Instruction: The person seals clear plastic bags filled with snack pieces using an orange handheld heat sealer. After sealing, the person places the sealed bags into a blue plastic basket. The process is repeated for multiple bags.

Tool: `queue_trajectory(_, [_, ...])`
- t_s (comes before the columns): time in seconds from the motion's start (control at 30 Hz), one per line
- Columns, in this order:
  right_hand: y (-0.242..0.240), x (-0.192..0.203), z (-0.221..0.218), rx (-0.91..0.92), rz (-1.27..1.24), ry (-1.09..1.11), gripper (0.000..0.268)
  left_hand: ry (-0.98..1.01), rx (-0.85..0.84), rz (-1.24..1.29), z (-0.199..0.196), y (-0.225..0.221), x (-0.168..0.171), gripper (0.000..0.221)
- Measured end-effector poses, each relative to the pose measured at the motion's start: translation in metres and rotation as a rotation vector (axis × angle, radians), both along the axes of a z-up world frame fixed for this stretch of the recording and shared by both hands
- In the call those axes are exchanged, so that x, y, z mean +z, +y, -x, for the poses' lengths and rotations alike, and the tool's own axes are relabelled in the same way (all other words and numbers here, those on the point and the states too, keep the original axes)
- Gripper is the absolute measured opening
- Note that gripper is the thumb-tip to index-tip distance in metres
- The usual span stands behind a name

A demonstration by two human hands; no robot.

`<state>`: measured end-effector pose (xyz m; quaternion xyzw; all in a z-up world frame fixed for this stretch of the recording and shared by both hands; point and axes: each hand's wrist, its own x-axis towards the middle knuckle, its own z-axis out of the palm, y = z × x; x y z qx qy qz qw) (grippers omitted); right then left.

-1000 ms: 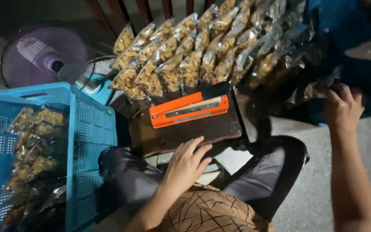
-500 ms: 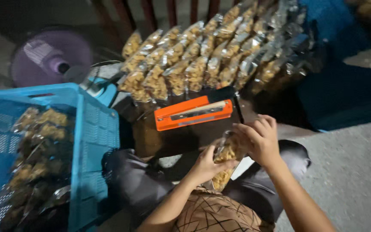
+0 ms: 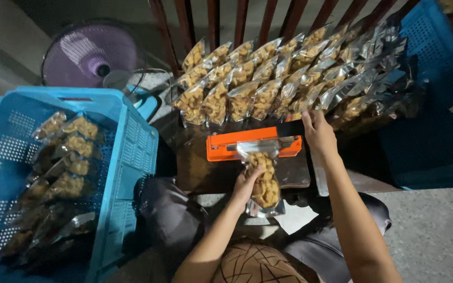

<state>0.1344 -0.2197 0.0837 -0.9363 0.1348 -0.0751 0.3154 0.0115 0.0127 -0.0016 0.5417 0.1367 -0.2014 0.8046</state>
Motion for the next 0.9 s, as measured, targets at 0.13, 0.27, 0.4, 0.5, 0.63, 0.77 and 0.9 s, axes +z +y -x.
queue_trajectory(0.13, [-0.008, -0.031, -0.026, 0.132, 0.176, -0.041, 0.043, 0.078, -0.012, -0.023, -0.009, 0.001, 0.001, 0.067])
queue_trajectory(0.27, [-0.009, -0.046, -0.032, 0.054, -0.073, 0.117, 0.041, 0.074, -0.062, 0.038, -0.009, 0.009, 0.003, 0.068])
queue_trajectory(0.4, [-0.001, -0.048, -0.026, -0.079, -0.137, 0.156, 0.045, 0.022, -0.039, 0.042, -0.013, 0.012, 0.004, 0.064])
queue_trajectory(0.5, [0.006, -0.045, -0.024, -0.160, -0.110, 0.174, 0.048, 0.026, -0.040, -0.008, -0.013, 0.010, 0.007, 0.059])
queue_trajectory(0.63, [0.009, -0.046, -0.023, -0.203, -0.132, 0.184, 0.050, 0.035, -0.035, 0.026, -0.010, 0.008, 0.008, 0.059])
queue_trajectory(0.77, [0.005, -0.053, -0.025, -0.208, -0.130, 0.189, 0.049, 0.023, -0.034, 0.055, -0.010, 0.007, 0.006, 0.059])
queue_trajectory(0.9, [0.005, -0.063, -0.026, -0.200, -0.137, 0.127, 0.048, 0.002, -0.012, 0.020, -0.010, 0.007, 0.003, 0.060])
